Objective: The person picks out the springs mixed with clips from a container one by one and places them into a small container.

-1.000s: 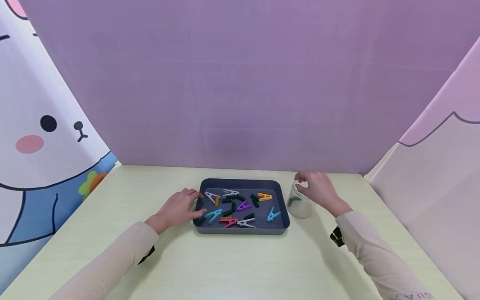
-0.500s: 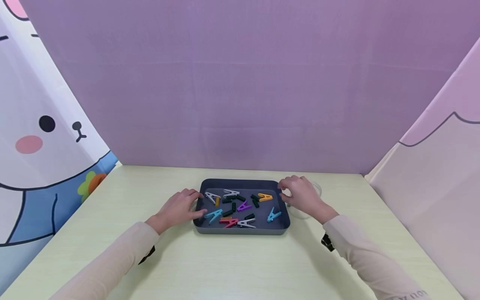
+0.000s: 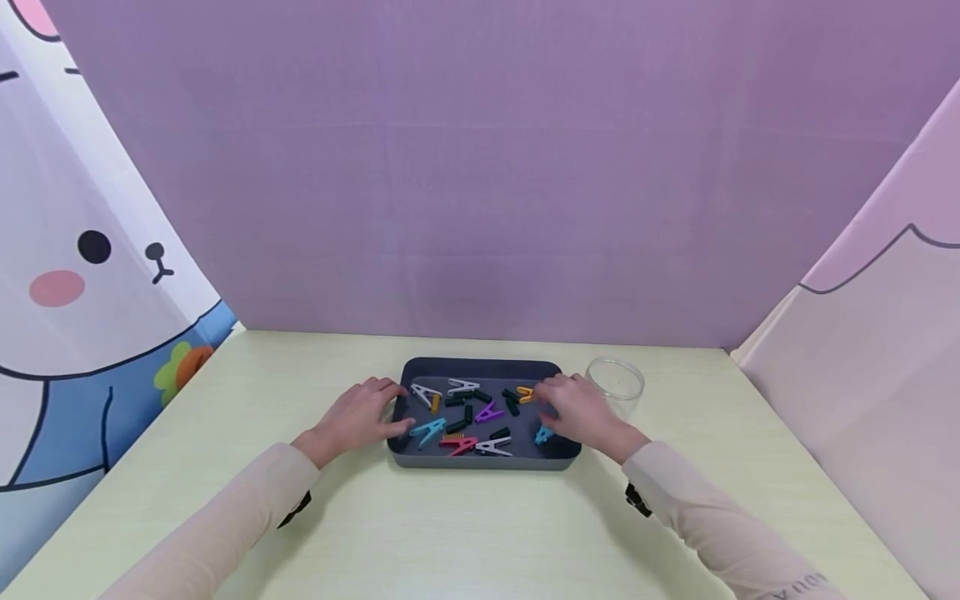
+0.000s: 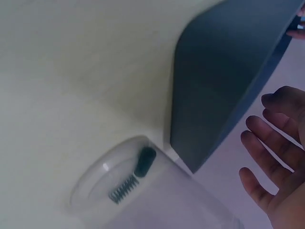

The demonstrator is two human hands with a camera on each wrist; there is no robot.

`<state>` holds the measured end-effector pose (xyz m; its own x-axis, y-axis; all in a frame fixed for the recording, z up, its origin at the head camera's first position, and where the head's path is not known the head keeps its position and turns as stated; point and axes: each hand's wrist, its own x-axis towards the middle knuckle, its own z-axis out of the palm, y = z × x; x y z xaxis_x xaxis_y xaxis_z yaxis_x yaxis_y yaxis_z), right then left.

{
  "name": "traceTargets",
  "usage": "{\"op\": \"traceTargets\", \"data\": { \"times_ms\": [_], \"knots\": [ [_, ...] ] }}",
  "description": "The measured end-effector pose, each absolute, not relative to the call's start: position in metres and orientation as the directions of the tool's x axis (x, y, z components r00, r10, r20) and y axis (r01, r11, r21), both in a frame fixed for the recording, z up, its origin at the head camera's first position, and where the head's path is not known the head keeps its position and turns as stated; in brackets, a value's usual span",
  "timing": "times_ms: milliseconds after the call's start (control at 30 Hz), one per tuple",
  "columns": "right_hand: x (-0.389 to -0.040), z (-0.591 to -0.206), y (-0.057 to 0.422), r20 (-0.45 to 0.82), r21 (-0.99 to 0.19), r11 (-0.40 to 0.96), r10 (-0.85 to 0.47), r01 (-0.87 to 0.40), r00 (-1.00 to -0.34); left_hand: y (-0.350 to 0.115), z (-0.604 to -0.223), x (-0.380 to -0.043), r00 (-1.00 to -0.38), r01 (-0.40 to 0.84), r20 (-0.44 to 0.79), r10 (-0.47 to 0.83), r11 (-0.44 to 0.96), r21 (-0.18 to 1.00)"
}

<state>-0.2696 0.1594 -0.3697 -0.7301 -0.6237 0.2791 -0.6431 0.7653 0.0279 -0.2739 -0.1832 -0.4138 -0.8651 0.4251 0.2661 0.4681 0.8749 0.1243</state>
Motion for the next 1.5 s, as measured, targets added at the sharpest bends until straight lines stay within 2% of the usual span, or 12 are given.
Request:
{"op": "traceTargets", "data": {
  "times_ms": [700, 1500],
  "knots": [
    [-0.277, -0.390, 0.135, 0.161, 0.006, 0.680, -0.724, -0.733, -0.671, -0.183, -0.416, -0.276, -0.864, 0.469, 0.270, 0.424, 0.874, 0.126],
    [-0.280, -0.398, 0.128, 0.072, 0.011, 0.687, -0.725, -0.726, -0.685, -0.183, -0.414, -0.274, -0.868, 0.464, 0.258, 0.424, 0.878, 0.117]
  ]
}}
